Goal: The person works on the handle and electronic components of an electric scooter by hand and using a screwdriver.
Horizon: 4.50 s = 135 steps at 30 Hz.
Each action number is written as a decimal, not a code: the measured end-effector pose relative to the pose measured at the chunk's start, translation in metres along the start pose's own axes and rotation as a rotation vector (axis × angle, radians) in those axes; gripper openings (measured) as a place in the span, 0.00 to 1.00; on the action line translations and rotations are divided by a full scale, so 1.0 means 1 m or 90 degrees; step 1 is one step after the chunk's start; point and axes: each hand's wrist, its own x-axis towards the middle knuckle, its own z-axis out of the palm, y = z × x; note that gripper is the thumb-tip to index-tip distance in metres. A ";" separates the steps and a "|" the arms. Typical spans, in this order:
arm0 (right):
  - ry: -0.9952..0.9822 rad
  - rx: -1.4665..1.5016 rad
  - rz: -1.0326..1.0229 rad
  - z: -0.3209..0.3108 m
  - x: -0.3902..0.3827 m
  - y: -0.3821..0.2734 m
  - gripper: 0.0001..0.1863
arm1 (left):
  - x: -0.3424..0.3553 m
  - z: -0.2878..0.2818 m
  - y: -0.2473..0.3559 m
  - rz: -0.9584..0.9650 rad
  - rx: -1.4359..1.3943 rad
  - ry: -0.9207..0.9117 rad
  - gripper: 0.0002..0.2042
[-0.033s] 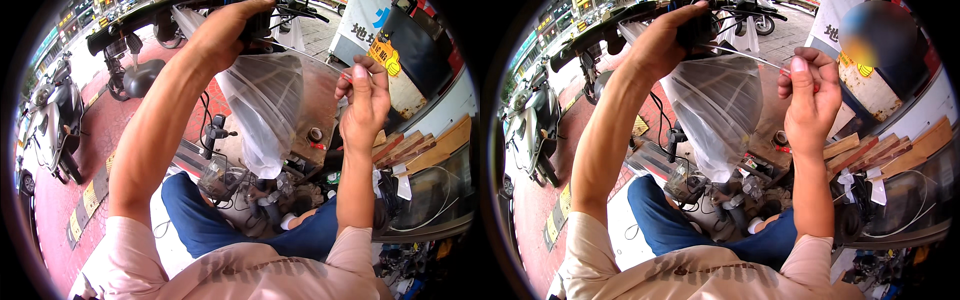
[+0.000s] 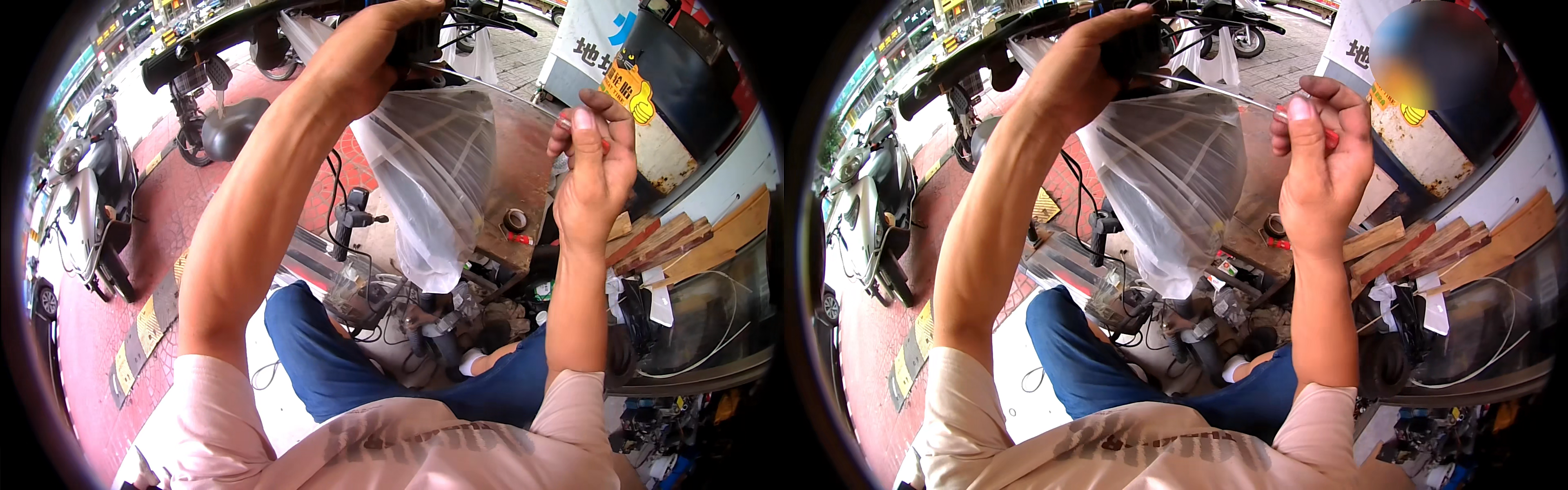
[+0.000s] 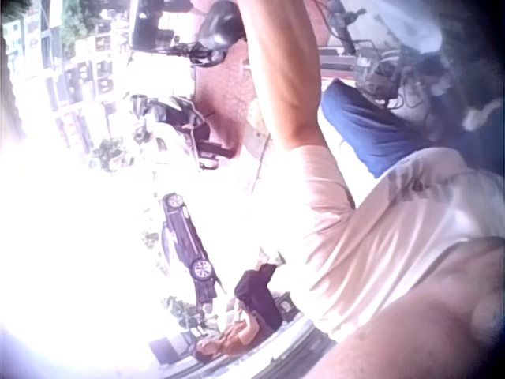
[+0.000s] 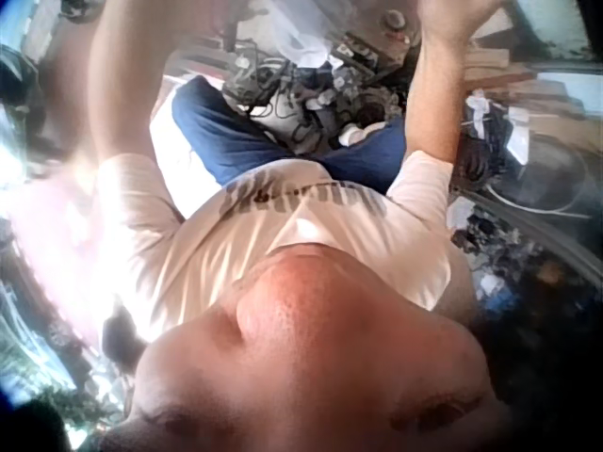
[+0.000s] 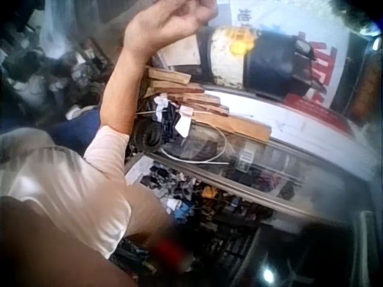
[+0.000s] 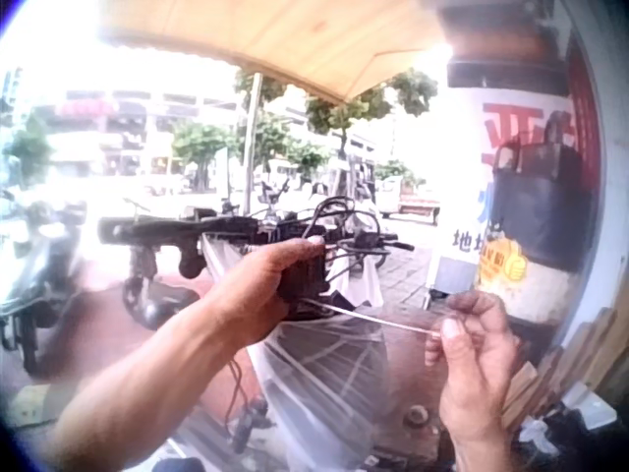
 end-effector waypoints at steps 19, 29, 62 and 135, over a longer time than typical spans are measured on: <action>-0.084 -0.190 -0.008 -0.019 -0.009 0.004 0.15 | -0.006 -0.007 0.000 0.036 -0.031 -0.008 0.11; -0.106 -0.185 -0.058 -0.022 -0.010 0.009 0.14 | -0.005 -0.007 -0.002 0.037 -0.022 -0.015 0.11; -0.090 -0.231 -0.137 -0.011 -0.013 0.007 0.15 | -0.008 -0.010 -0.008 0.104 -0.037 0.017 0.14; 0.015 -0.069 -0.192 0.004 0.000 0.024 0.07 | -0.054 0.038 -0.030 0.090 -0.087 0.200 0.23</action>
